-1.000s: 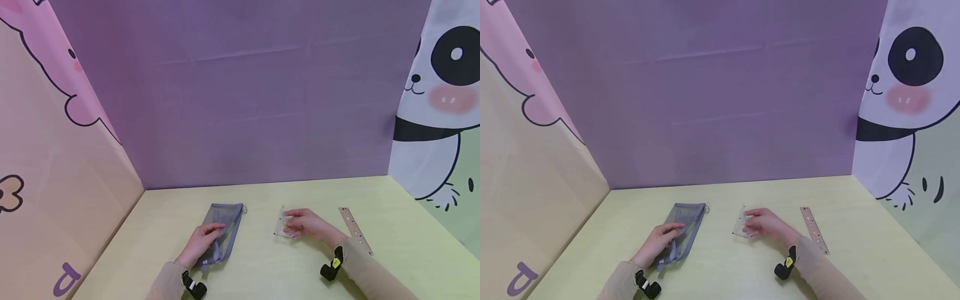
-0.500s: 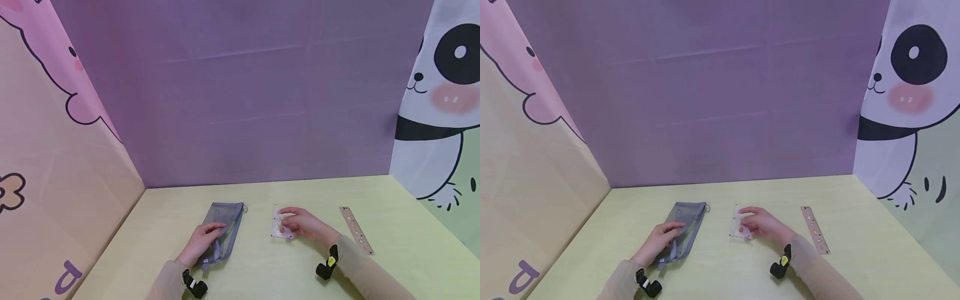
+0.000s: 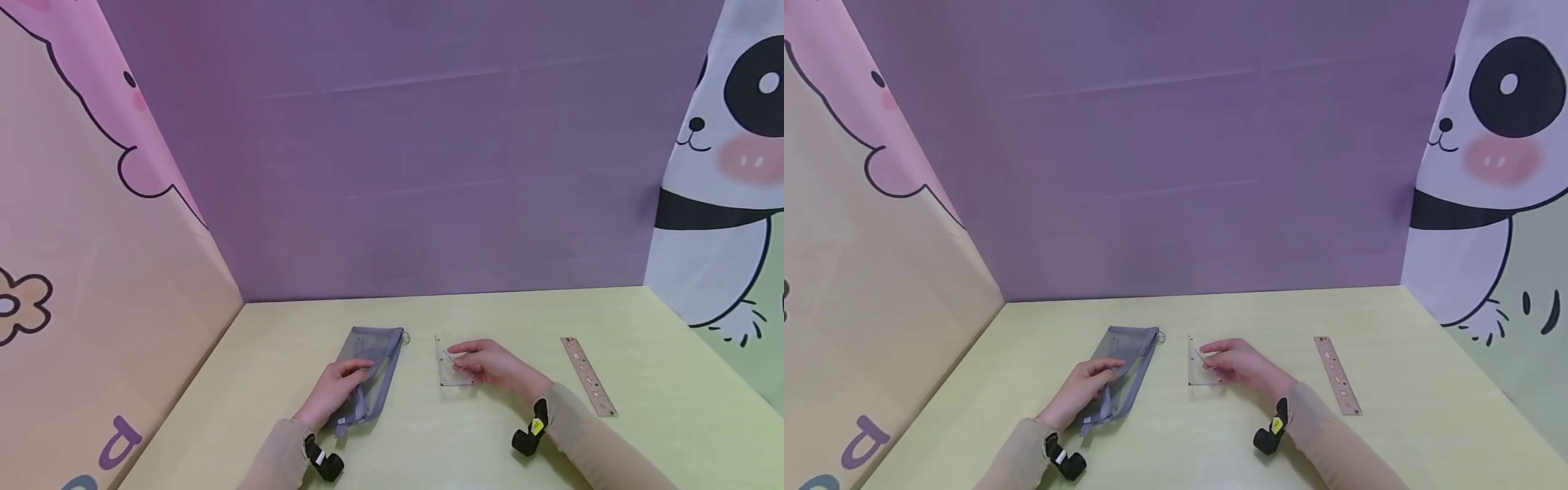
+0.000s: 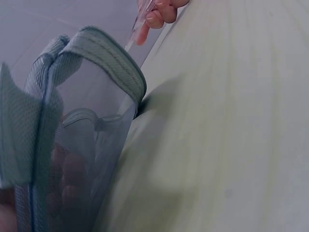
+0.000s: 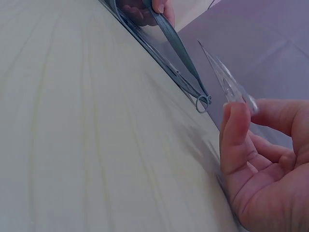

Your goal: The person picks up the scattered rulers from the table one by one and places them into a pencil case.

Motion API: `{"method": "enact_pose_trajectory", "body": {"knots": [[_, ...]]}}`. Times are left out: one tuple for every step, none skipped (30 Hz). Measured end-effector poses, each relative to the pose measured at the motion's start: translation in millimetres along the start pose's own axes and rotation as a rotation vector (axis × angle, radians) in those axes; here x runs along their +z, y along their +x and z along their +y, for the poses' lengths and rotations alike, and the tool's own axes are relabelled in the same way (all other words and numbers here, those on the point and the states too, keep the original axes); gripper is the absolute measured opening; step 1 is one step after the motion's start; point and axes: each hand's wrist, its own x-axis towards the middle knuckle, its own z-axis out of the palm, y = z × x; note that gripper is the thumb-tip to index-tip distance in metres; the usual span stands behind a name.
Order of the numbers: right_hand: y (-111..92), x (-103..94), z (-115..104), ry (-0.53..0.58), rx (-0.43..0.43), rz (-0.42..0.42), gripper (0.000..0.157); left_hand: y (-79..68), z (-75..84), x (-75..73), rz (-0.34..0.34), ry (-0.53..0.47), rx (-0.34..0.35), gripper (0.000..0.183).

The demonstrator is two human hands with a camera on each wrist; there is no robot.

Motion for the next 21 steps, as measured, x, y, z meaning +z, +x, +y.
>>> {"method": "enact_pose_trajectory", "body": {"knots": [[0.2, 0.7, -0.2, -0.002, 0.001, -0.009, 0.043, -0.4, 1.8, 0.5, 0.001, 0.000, 0.000, 0.029], [0.3, 1.5, -0.4, -0.005, 0.001, -0.017, 0.045, -1.7, 5.0, 1.0, 0.003, 0.002, 0.000, 0.028], [0.3, 2.3, -0.7, -0.006, 0.003, -0.021, 0.046, -3.5, 8.7, 1.1, 0.004, 0.004, -0.003, 0.028], [0.4, 3.4, -1.1, -0.007, 0.004, -0.025, 0.047, -4.9, 11.0, 0.9, 0.002, 0.003, 0.002, 0.028], [0.7, 4.1, -1.4, -0.008, 0.003, -0.030, 0.047, -4.8, 10.9, 1.1, 0.005, 0.004, 0.004, 0.028], [1.1, 4.8, -1.5, -0.007, 0.002, -0.036, 0.048, -7.3, 15.6, 0.9, 0.003, 0.002, 0.008, 0.028], [1.4, 5.5, -1.4, -0.005, 0.002, -0.044, 0.048, -10.6, 20.5, 1.0, 0.002, -0.002, 0.013, 0.028], [1.6, 6.4, -1.3, -0.001, 0.003, -0.051, 0.048, -12.9, 23.8, 0.7, -0.002, -0.006, 0.015, 0.028], [1.8, 7.1, -1.2, 0.005, 0.003, -0.060, 0.048, -13.9, 25.0, 0.5, -0.004, -0.009, 0.017, 0.028], [2.0, 8.1, -1.2, 0.013, 0.004, -0.069, 0.048, -14.5, 26.1, 0.3, -0.006, -0.012, 0.016, 0.028], [2.4, 8.9, -1.1, 0.021, 0.003, -0.079, 0.049, -14.9, 26.2, 0.3, -0.007, -0.008, 0.019, 0.029], [2.5, 10.1, -1.2, 0.032, 0.004, -0.085, 0.049, -14.8, 26.0, 0.3, -0.007, -0.009, 0.017, 0.029], [3.0, 11.0, -1.0, 0.041, 0.003, -0.094, 0.050, -14.9, 26.4, 0.2, -0.006, -0.008, 0.015, 0.028], [3.3, 12.1, -0.9, 0.051, 0.003, -0.099, 0.051, -14.7, 26.2, 0.4, -0.005, -0.004, 0.015, 0.028], [3.9, 13.2, -0.7, 0.056, 0.000, -0.105, 0.051, -14.4, 25.7, 0.6, -0.003, -0.004, 0.015, 0.028], [4.6, 14.5, -0.4, 0.061, -0.002, -0.108, 0.051, -14.4, 26.0, 0.4, -0.001, -0.004, 0.012, 0.028], [5.7, 15.8, 0.2, 0.062, -0.005, -0.110, 0.051, -14.3, 25.8, 0.5, 0.000, -0.003, 0.012, 0.028], [6.7, 17.1, 0.8, 0.064, -0.007, -0.108, 0.051, -14.3, 25.9, 0.5, 0.002, -0.007, 0.010, 0.027], [7.7, 18.5, 1.6, 0.065, -0.008, -0.107, 0.051, -14.3, 26.2, 0.5, 0.002, -0.007, 0.010, 0.027], [8.7, 20.2, 2.1, 0.068, -0.009, -0.102, 0.051, -14.5, 26.0, 0.5, 0.002, -0.007, 0.011, 0.027], [9.8, 21.9, 2.8, 0.070, -0.010, -0.099, 0.051, -14.5, 26.2, 0.4, 0.001, -0.011, 0.010, 0.027]]}}
